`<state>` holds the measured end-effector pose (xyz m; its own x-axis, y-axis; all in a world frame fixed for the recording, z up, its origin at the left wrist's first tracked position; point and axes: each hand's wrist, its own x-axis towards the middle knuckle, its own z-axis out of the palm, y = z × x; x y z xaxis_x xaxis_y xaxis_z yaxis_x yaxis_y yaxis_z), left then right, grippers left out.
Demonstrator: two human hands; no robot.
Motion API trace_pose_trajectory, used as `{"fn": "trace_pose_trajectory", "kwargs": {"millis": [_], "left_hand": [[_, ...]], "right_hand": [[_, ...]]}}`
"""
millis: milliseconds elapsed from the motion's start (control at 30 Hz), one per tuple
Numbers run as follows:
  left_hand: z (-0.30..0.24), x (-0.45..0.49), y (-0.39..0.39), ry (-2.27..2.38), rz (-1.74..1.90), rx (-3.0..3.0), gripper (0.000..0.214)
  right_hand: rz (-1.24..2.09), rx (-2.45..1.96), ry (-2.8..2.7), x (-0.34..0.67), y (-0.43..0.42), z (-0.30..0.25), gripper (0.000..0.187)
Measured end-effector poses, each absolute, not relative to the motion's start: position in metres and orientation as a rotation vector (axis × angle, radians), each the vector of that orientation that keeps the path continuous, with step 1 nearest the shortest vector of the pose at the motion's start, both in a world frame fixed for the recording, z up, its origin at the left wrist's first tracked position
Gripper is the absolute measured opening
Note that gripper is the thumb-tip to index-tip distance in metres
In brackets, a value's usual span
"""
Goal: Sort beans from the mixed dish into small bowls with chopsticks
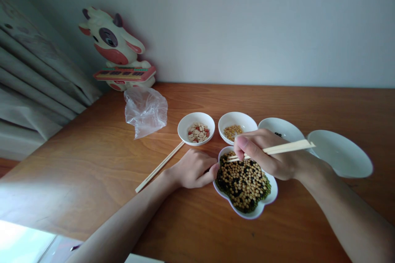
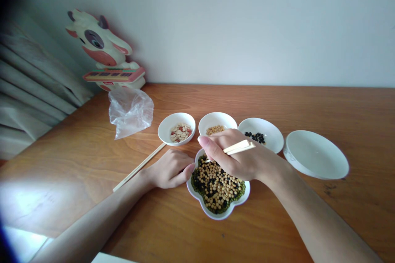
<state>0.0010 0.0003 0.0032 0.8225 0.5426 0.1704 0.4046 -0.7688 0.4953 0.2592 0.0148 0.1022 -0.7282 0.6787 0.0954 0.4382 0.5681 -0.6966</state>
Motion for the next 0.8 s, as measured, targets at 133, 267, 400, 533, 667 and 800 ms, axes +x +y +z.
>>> {"fn": "trace_pose_trajectory", "kwargs": {"millis": [133, 267, 400, 533, 667, 800], "left_hand": [[0.0028, 0.0010, -0.0002, 0.734, 0.410, 2.564, 0.040], [0.0016, 0.0012, 0.0003, 0.727, 0.411, 2.563, 0.040], [0.0013, 0.0013, 0.0006, 0.701, 0.425, 2.551, 0.039], [0.0016, 0.0016, 0.0006, 0.690, 0.438, 2.550, 0.040], [0.0031, 0.0023, 0.0010, 0.689, 0.448, 2.551, 0.039], [0.0033, 0.0021, 0.0010, 0.687, 0.466, 2.550, 0.040]], "right_hand": [[0.932, -0.918, -2.448, 0.2614, 0.0155, 0.1024, 0.053], [0.923, -0.908, -2.452, 0.2621, 0.0163, 0.1004, 0.052], [0.925, -0.891, -2.457, 0.2598, 0.0166, 0.0983, 0.051], [0.938, -0.906, -2.446, 0.2585, 0.0172, 0.0964, 0.051], [0.946, -0.900, -2.425, 0.2586, 0.0175, 0.0956, 0.050], [0.946, -0.903, -2.412, 0.2603, 0.0168, 0.0984, 0.052]]}}
